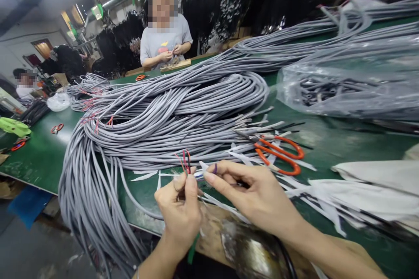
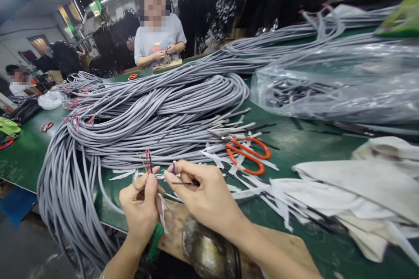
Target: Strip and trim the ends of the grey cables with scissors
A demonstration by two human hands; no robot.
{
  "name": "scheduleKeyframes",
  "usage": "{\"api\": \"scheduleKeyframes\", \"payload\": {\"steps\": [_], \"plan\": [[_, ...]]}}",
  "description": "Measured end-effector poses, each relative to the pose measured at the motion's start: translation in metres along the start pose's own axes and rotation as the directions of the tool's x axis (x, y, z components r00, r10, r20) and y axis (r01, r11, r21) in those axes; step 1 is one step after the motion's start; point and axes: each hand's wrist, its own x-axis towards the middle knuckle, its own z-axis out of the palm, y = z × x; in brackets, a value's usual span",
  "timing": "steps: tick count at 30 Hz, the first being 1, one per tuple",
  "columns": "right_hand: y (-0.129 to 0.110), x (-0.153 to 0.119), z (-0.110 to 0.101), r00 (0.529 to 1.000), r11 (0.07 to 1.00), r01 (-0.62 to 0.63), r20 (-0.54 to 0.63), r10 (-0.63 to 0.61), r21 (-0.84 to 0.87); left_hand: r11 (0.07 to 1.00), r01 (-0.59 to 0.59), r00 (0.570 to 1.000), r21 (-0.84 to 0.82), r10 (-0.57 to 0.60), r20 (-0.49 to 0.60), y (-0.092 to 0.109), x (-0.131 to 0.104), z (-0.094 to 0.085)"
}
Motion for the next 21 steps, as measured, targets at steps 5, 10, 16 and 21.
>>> {"api": "scheduleKeyframes", "payload": {"steps": [5, 10, 16, 21], "plan": [[0.0, 0.004, 0.001, 0.997, 0.995, -0.078, 0.032, 0.076, 0.065, 0.975, 0.099, 0.986, -0.198, -0.123, -0.114, 0.001, 0.0, 0.004], [0.002, 0.009, 0.0, 0.991, 0.988, -0.131, 0.041, 0.128, 0.084, 0.964, 0.122, 0.983, -0.235, -0.15, -0.105, 0.003, 0.003, 0.004], [0.003, 0.011, -0.002, 0.989, 0.988, -0.136, 0.067, 0.13, 0.078, 0.979, 0.091, 0.991, -0.184, -0.107, -0.077, 0.007, 0.008, 0.002], [0.002, 0.008, -0.004, 0.997, 0.996, -0.081, -0.011, 0.081, 0.036, 0.995, 0.08, 0.995, -0.068, -0.076, 0.059, 0.007, 0.008, 0.0]]}}
